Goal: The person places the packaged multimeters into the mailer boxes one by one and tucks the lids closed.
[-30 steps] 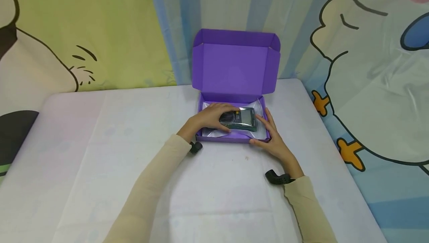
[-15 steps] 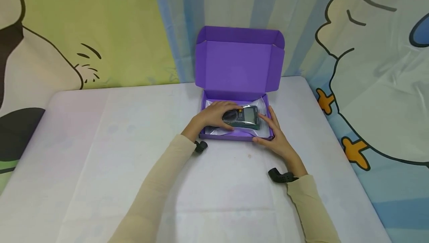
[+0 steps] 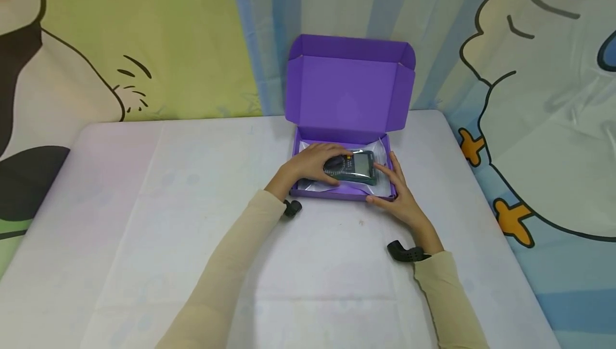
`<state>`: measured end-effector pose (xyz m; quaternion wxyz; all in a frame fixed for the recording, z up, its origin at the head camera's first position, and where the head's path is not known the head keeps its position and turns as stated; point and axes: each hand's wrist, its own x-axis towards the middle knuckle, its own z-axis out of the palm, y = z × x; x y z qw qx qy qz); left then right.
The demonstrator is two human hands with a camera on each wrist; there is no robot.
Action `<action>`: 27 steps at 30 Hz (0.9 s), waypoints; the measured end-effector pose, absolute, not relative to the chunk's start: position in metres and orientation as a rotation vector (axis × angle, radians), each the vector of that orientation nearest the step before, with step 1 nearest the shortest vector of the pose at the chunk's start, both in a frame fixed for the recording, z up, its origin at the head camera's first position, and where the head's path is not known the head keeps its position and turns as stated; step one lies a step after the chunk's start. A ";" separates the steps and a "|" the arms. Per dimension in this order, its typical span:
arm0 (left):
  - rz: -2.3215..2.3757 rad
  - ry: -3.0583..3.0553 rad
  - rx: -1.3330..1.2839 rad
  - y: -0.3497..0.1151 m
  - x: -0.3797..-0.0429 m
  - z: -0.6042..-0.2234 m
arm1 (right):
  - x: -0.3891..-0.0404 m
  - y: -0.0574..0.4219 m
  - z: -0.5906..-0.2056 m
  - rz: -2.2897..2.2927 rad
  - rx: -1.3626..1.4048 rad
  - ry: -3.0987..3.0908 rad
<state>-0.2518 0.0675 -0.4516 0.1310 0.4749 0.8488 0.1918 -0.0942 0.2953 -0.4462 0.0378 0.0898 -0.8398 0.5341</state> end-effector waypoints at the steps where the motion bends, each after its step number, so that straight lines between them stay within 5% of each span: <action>1: 0.553 2.469 1.372 0.067 -0.252 -0.451 | -0.094 0.295 -0.446 1.639 0.277 -2.579; 27: 0.902 2.610 1.365 0.062 -0.242 -0.443 | -0.092 0.296 -0.445 1.705 0.293 -2.528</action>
